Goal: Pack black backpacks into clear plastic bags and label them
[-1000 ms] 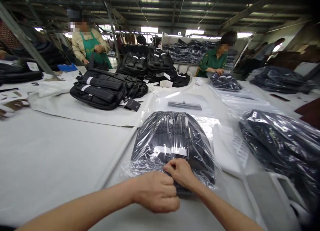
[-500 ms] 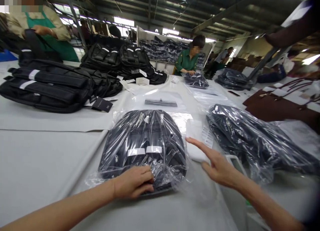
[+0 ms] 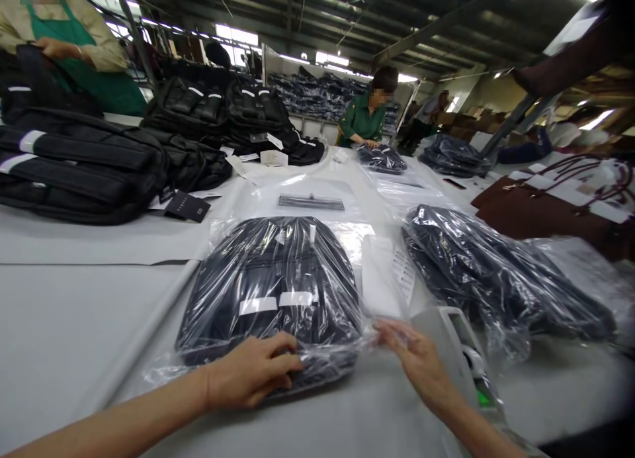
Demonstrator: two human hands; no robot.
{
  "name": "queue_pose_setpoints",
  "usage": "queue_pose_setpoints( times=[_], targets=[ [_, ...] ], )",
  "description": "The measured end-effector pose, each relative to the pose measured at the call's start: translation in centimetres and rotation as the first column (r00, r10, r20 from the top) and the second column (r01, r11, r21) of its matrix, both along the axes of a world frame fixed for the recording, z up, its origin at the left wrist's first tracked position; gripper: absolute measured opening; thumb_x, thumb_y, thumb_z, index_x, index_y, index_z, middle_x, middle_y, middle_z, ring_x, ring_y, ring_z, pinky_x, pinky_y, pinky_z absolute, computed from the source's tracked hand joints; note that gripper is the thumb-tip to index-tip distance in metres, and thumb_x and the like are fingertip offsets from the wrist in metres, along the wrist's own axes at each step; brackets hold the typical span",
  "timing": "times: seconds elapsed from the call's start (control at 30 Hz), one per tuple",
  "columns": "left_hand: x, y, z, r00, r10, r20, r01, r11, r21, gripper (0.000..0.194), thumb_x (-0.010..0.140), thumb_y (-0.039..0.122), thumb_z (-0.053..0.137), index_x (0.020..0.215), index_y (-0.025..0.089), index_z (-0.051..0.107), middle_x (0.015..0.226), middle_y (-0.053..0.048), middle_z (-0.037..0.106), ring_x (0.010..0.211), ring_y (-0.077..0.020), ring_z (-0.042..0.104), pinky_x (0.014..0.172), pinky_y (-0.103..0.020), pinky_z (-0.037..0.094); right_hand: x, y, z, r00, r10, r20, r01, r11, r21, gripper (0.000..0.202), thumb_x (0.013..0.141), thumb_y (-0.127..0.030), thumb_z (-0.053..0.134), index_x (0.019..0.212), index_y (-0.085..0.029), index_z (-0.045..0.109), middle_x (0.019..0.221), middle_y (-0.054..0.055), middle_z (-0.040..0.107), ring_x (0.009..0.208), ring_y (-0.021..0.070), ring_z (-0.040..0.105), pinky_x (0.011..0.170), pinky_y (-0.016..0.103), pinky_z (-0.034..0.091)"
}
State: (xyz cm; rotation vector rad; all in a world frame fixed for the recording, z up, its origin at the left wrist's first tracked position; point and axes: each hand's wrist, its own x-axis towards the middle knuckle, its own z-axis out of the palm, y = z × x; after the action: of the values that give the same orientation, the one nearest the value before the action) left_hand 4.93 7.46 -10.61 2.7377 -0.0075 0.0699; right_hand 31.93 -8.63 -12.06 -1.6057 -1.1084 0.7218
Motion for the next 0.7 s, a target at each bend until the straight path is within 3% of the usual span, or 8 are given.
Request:
queue_pose_setpoints(
  times=[0.07,0.17,0.27,0.37,0.47,0.6,0.67,0.7],
  targets=[
    [0.1,0.0,0.2,0.999,-0.042,-0.022,0.044,0.995,0.090,0.042,0.088,0.021,0.041,0.130,0.027,0.036,0.133,-0.008,0.047,0.094,-0.0212,0.059,0.067,-0.027,0.047,-0.3,0.9,-1.4,0.920,-0.254,-0.297,0.235,0.967,-0.097,0.029,0.080,-0.045,0.060,0.080,-0.016,0.066,0.066,0.002,0.068,0.065,0.0172,0.063,0.065,0.028,0.051],
    [0.3,0.0,0.2,0.994,-0.052,-0.092,0.067,0.985,0.160,0.053,0.091,0.031,0.041,0.141,0.026,0.025,0.144,-0.006,0.038,0.088,-0.0229,0.061,0.068,-0.033,0.050,-0.6,2.0,-4.0,0.776,-0.416,-0.474,0.384,0.908,-0.168,0.033,0.071,-0.048,0.066,0.070,-0.016,0.063,0.060,0.000,0.063,0.056,0.0153,0.057,0.056,0.026,0.046],
    [0.7,0.0,0.0,0.989,-0.031,-0.142,0.049,0.991,0.122,0.057,0.091,0.041,0.040,0.143,0.026,0.022,0.148,-0.006,0.030,0.091,-0.0237,0.063,0.072,-0.036,0.052,-0.6,2.5,-6.4,0.739,-0.532,-0.412,0.459,0.846,-0.270,0.032,0.068,-0.045,0.067,0.083,-0.017,0.063,0.058,-0.002,0.061,0.051,0.0148,0.053,0.049,0.025,0.041],
    [0.9,0.0,-0.1,0.986,-0.005,-0.165,0.017,0.997,0.071,0.056,0.091,0.037,0.040,0.143,0.028,0.020,0.149,-0.006,0.026,0.104,-0.0253,0.060,0.078,-0.036,0.053,-0.2,2.7,-7.7,0.793,-0.592,-0.144,0.526,0.785,-0.328,0.042,0.069,-0.044,0.064,0.102,-0.018,0.057,0.046,-0.007,0.051,0.043,0.0158,0.047,0.045,0.026,0.036],
    [1.0,0.0,0.1,0.983,0.012,-0.182,-0.006,0.999,0.035,0.056,0.091,0.034,0.042,0.143,0.030,0.022,0.149,-0.006,0.025,0.113,-0.0265,0.056,0.083,-0.038,0.053,0.8,2.5,-7.5,0.852,-0.499,0.157,0.523,0.805,-0.279,0.032,0.077,-0.048,0.053,0.091,-0.019,0.059,0.042,-0.005,0.048,0.043,0.0179,0.049,0.049,0.029,0.039],
    [1.1,0.1,0.4,0.985,0.028,-0.173,-0.025,0.999,0.021,0.054,0.091,0.033,0.043,0.141,0.032,0.026,0.148,-0.005,0.028,0.113,-0.0263,0.056,0.085,-0.039,0.053,2.0,0.0,-4.9,0.875,-0.463,0.141,0.481,0.799,-0.361,0.052,0.087,-0.053,0.030,0.083,-0.014,0.063,0.054,0.007,0.062,0.047,0.0217,0.058,0.049,0.033,0.046],
    [1.0,0.2,0.5,0.988,0.030,-0.155,-0.027,0.999,0.021,0.055,0.090,0.032,0.044,0.141,0.032,0.026,0.147,-0.005,0.029,0.113,-0.0259,0.056,0.085,-0.038,0.053,1.4,-1.7,-3.4,0.817,-0.519,0.250,0.565,0.808,-0.168,0.051,0.090,-0.048,0.029,0.102,-0.011,0.062,0.082,0.013,0.070,0.068,0.0237,0.066,0.063,0.035,0.052],
    [1.0,0.2,0.5,0.989,0.027,-0.146,-0.024,0.999,0.022,0.055,0.090,0.032,0.044,0.142,0.033,0.026,0.147,-0.005,0.029,0.113,-0.0257,0.056,0.086,-0.037,0.052,0.7,-2.2,-2.9,0.814,-0.474,0.336,0.508,0.861,-0.016,0.047,0.091,-0.045,0.032,0.112,-0.013,0.058,0.099,0.015,0.068,0.085,0.0248,0.066,0.076,0.037,0.052]
  ],
)
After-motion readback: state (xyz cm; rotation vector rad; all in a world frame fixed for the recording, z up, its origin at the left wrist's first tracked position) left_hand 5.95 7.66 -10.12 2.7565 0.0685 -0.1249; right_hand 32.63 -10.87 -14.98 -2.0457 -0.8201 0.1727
